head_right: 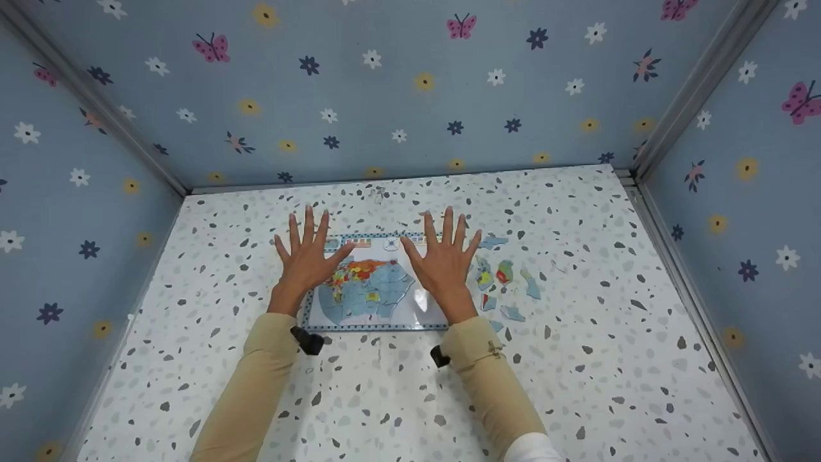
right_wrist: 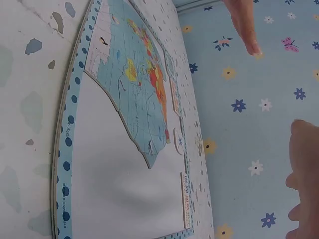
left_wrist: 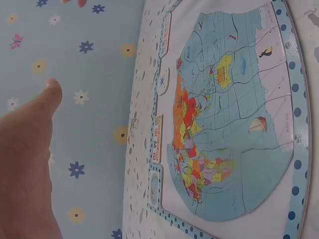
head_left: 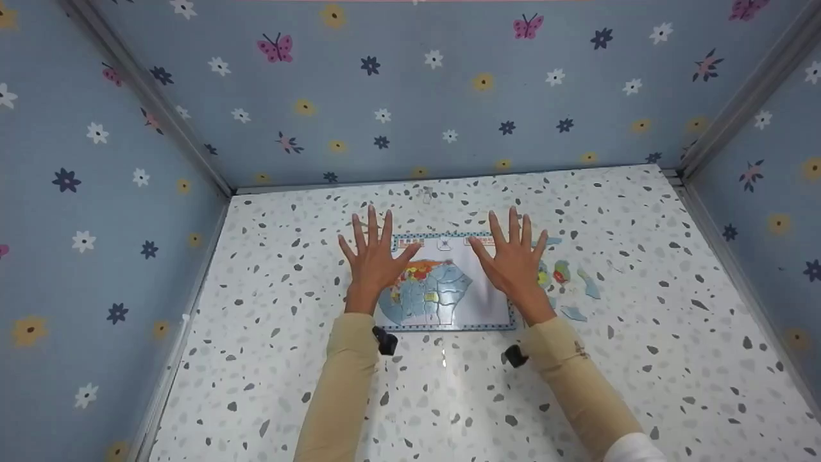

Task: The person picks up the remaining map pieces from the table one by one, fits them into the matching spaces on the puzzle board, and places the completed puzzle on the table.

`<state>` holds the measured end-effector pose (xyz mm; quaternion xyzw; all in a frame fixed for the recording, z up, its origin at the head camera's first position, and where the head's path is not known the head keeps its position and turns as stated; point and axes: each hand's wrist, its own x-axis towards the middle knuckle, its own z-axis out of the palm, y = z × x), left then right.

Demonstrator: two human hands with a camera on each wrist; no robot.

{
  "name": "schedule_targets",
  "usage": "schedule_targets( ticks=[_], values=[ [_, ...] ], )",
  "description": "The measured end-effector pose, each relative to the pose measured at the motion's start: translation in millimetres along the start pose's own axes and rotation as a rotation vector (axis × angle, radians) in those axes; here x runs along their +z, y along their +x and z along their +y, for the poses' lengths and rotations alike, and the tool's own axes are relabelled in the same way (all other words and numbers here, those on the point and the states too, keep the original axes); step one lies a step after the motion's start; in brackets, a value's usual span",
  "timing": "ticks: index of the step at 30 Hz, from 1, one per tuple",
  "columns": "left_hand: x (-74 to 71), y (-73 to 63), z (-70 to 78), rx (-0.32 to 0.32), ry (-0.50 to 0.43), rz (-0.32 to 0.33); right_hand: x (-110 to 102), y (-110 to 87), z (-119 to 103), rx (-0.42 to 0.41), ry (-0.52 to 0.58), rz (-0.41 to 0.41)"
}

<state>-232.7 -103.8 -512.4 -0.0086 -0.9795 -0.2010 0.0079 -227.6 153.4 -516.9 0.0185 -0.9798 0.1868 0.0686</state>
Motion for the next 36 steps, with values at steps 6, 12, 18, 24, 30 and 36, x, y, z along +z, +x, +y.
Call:
schedule_targets(
  ticks=[6,12,18,24,30,36],
  values=[
    [-2.5,-6.0,-11.1,-0.008,-0.031,-0.081,1.0,-4.1,5.3,0.0,0.064,-0.024],
    [-2.1,-14.4,-25.9,-0.036,-0.061,-0.241,0.1,-7.6,15.1,0.015,0.163,-0.024],
    [-0.5,-22.5,-40.7,-0.101,-0.11,-0.41,-5.1,-12.9,29.5,-0.029,0.288,0.05],
    [1.6,-33.4,-52.8,-0.146,-0.099,-0.525,-10.2,-18.6,47.5,-0.035,0.42,0.048],
    [4.2,-43.7,-61.5,-0.151,-0.102,-0.619,-13.7,-26.9,67.0,-0.022,0.499,0.049],
    [7.3,-46.5,-65.7,-0.15,-0.065,-0.632,-12.6,-38.3,84.0,-0.016,0.523,0.04]
  ],
)
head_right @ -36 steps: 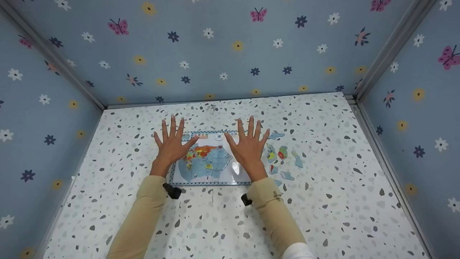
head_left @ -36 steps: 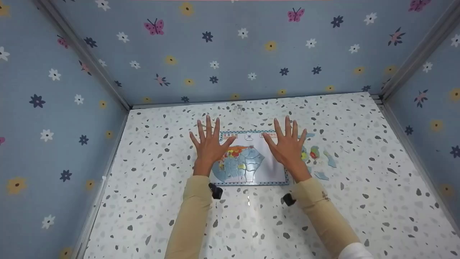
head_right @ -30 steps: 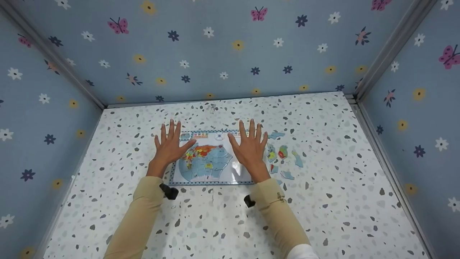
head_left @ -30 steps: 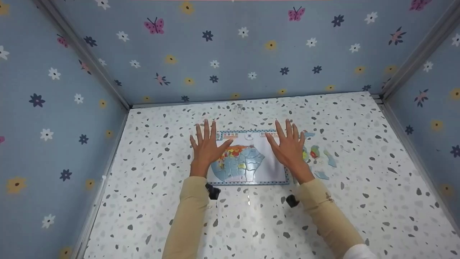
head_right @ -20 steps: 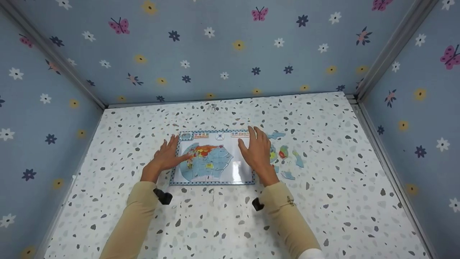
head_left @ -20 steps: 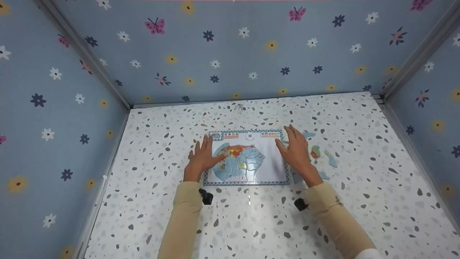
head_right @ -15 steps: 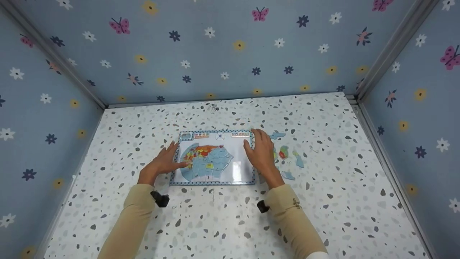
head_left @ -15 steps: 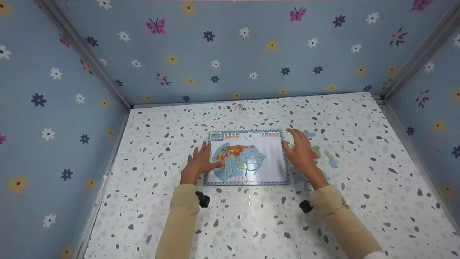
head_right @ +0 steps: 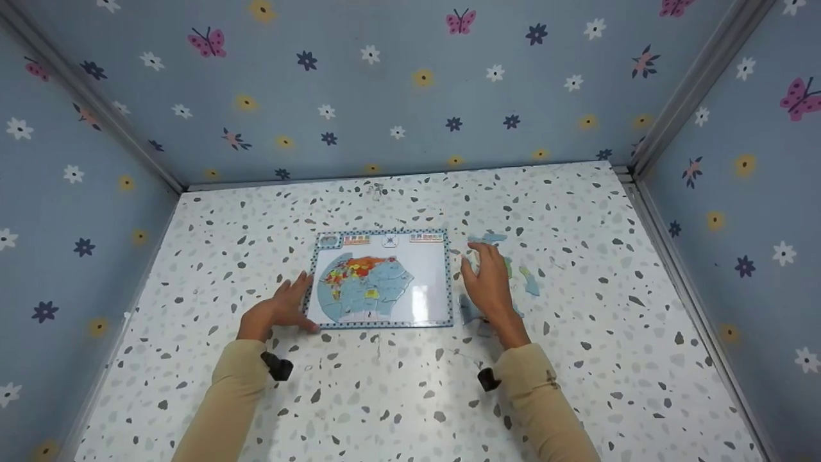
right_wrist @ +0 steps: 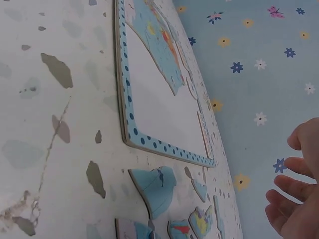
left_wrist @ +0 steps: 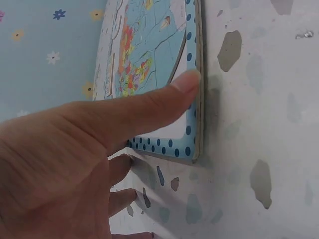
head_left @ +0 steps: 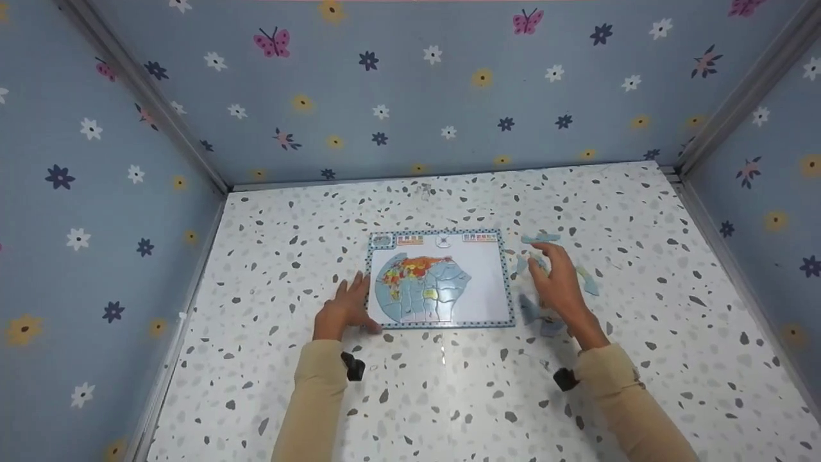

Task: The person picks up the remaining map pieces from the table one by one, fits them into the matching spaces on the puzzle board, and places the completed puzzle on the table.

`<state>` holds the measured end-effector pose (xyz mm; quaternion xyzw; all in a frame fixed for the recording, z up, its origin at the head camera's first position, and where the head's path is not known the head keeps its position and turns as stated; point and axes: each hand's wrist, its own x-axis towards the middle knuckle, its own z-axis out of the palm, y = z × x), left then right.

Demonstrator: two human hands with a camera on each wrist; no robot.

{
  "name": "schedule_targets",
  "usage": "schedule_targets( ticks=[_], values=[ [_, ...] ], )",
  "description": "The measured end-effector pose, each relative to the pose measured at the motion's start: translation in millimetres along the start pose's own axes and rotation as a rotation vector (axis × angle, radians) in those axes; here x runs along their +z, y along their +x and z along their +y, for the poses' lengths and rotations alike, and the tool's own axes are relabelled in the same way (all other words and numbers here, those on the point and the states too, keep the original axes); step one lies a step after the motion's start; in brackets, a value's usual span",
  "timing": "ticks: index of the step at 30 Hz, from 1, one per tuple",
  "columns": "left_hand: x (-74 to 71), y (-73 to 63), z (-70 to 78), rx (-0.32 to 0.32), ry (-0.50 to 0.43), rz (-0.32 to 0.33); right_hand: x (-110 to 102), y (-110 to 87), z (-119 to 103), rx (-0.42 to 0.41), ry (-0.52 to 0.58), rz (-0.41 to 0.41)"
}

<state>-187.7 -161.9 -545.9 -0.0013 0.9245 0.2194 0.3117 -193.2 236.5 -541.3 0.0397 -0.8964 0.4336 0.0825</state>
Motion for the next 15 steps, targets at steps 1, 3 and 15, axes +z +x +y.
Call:
schedule_targets(
  ticks=[1,3,15],
  values=[
    [0.1,-0.4,-0.2,-0.001,0.002,0.003,-0.6,-1.6,1.2,0.008,-0.003,-0.003],
    [0.5,-0.5,-0.4,-0.005,0.003,0.009,-1.4,-4.7,3.3,0.026,-0.009,-0.015],
    [5.8,0.7,-0.5,-0.015,-0.021,0.032,-3.9,-27.4,16.5,0.054,-0.017,-0.084]
  ],
)
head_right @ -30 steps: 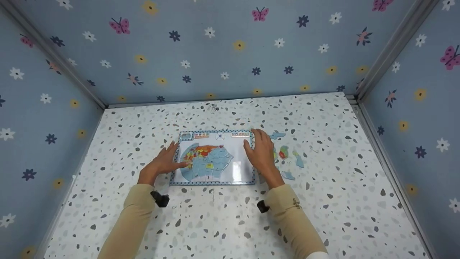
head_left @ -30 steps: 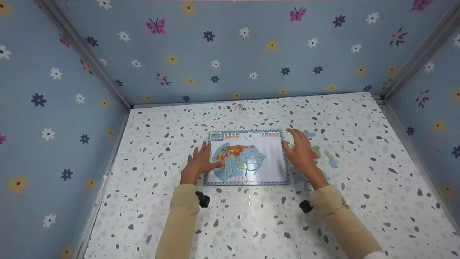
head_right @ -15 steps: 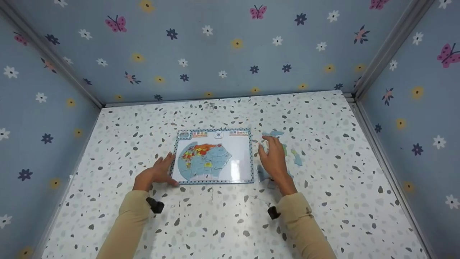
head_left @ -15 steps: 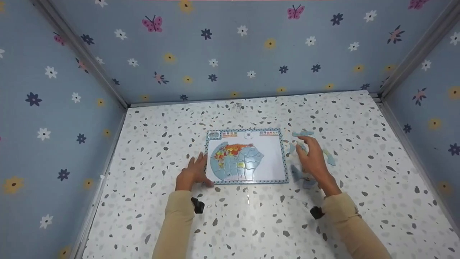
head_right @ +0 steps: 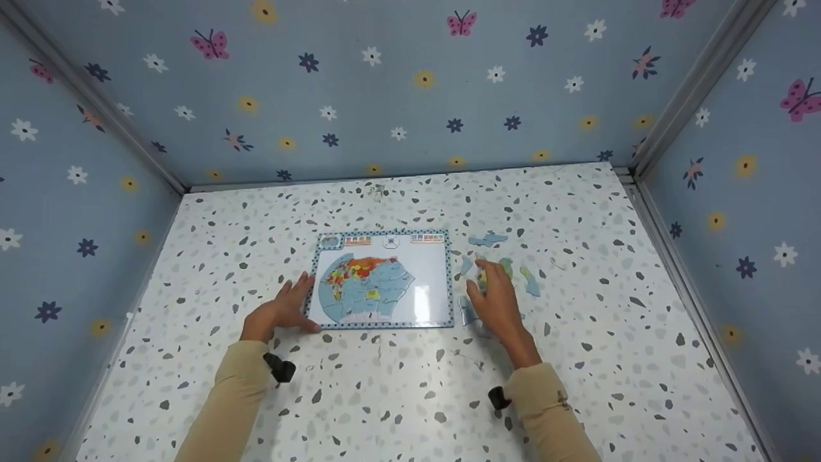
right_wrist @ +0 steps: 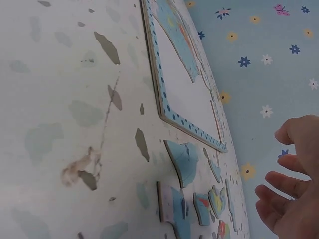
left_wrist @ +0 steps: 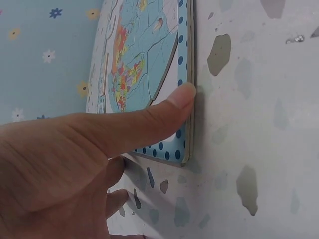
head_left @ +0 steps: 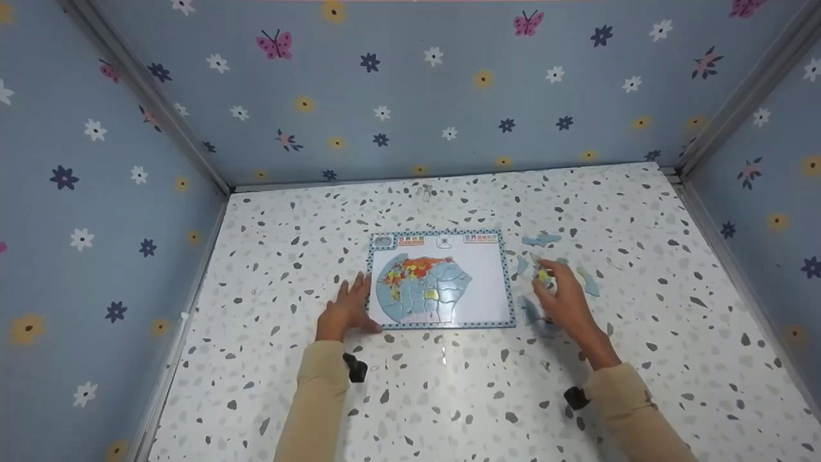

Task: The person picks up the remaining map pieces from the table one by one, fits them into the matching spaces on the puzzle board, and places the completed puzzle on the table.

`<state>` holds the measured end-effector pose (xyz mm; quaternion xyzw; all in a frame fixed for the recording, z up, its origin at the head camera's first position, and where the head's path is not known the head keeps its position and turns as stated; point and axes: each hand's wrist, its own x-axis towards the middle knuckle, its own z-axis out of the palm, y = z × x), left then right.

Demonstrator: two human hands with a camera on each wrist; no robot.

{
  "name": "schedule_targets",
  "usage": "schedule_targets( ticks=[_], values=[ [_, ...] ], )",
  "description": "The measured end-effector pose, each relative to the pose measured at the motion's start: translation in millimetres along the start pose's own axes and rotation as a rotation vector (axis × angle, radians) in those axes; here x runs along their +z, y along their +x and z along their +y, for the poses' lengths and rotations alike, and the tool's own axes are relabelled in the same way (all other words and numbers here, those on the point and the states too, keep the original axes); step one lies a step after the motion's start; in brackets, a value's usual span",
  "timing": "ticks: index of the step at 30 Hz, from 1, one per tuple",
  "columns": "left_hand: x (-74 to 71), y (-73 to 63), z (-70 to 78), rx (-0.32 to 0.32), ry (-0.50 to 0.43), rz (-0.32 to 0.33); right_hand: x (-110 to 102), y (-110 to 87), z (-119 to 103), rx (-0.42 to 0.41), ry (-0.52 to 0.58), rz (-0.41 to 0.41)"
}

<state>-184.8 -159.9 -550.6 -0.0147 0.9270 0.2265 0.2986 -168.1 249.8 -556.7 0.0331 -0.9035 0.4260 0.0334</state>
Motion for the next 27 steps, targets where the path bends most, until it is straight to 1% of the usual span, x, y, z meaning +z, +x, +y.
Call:
schedule_targets(
  ticks=[5,9,15,18,22,25,27],
  values=[
    [0.6,-0.6,0.5,0.003,0.002,0.004,-0.4,-13.6,10.5,-0.026,-0.012,-0.001],
    [0.4,-1.5,1.1,0.003,0.002,0.006,-1.7,-22.2,18.0,-0.012,-0.03,-0.013],
    [0.1,-1.7,1.4,-0.002,-0.004,0.003,-3.8,-32.1,26.6,-0.03,-0.019,-0.027],
    [-0.2,-1.9,1.3,-0.007,-0.004,0.003,-4.4,-36.0,29.3,-0.047,-0.054,-0.027],
    [-0.4,-2.2,1.3,-0.005,0.0,0.006,-4.8,-40.3,32.3,-0.056,-0.138,-0.007],
    [-0.3,-2.1,0.7,0.003,0.003,0.006,-5.4,-44.5,34.2,-0.038,-0.195,-0.004],
    [-0.5,-2.3,-0.1,0.013,-0.002,0.004,-6.3,-47.8,35.0,-0.016,-0.222,-0.016]
  ],
)
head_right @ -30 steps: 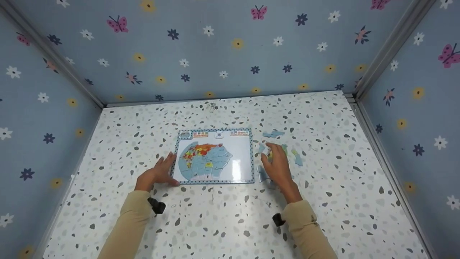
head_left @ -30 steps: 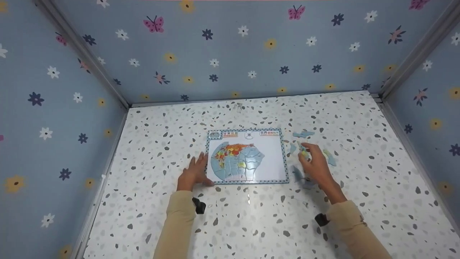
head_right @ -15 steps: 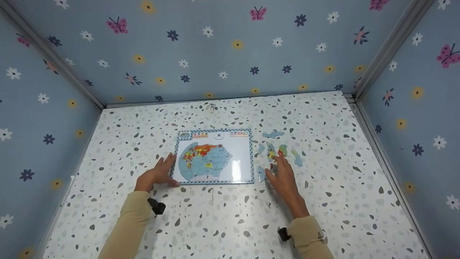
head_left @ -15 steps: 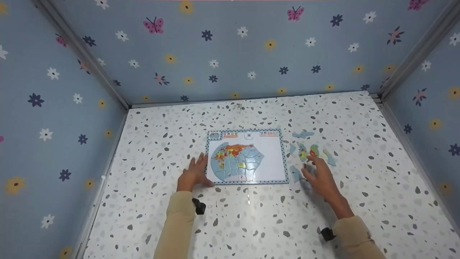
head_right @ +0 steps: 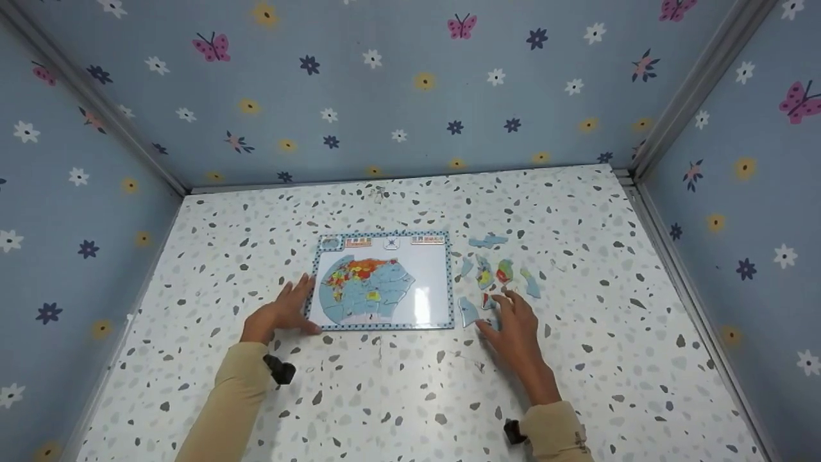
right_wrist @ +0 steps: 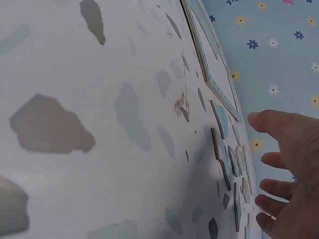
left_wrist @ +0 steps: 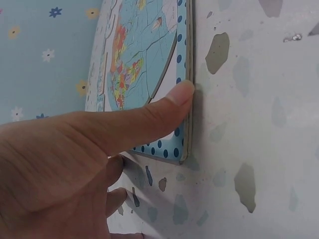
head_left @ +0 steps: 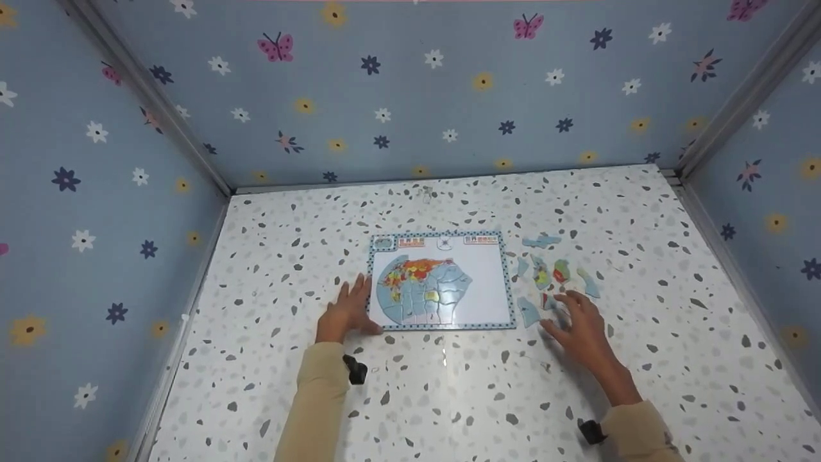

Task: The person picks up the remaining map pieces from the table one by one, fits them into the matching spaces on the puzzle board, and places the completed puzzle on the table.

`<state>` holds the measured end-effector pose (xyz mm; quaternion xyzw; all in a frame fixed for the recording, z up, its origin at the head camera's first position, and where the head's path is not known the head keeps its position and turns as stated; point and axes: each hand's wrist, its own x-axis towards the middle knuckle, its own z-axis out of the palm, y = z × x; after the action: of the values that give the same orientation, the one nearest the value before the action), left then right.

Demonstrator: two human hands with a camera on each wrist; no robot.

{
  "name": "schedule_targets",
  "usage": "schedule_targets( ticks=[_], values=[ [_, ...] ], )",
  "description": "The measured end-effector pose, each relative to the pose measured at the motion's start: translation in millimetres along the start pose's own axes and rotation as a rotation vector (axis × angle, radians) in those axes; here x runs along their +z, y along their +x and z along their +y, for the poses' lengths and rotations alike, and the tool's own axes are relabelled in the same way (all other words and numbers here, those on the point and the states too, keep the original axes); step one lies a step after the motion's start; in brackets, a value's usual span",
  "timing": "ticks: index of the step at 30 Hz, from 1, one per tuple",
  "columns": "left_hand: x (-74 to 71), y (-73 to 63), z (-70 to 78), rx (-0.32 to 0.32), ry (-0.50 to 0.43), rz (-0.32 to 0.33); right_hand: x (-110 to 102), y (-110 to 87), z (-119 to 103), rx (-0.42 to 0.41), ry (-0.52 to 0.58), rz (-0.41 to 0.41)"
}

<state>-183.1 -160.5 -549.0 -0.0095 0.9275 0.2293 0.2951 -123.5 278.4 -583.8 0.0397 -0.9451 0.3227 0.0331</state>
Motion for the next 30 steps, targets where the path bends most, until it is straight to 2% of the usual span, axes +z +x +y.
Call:
schedule_targets(
  ticks=[9,21,30],
  values=[
    [0.2,1.3,-1.8,0.018,0.002,-0.005,-4.1,-10.8,7.8,0.093,-0.128,-0.115],
    [0.7,1.5,-0.5,0.001,0.005,0.001,-1.8,-11.5,9.5,0.105,-0.119,-0.093],
    [0.9,-0.1,0.3,-0.003,0.005,0.004,0.2,-12.7,12.4,0.03,-0.132,-0.049]
  ],
)
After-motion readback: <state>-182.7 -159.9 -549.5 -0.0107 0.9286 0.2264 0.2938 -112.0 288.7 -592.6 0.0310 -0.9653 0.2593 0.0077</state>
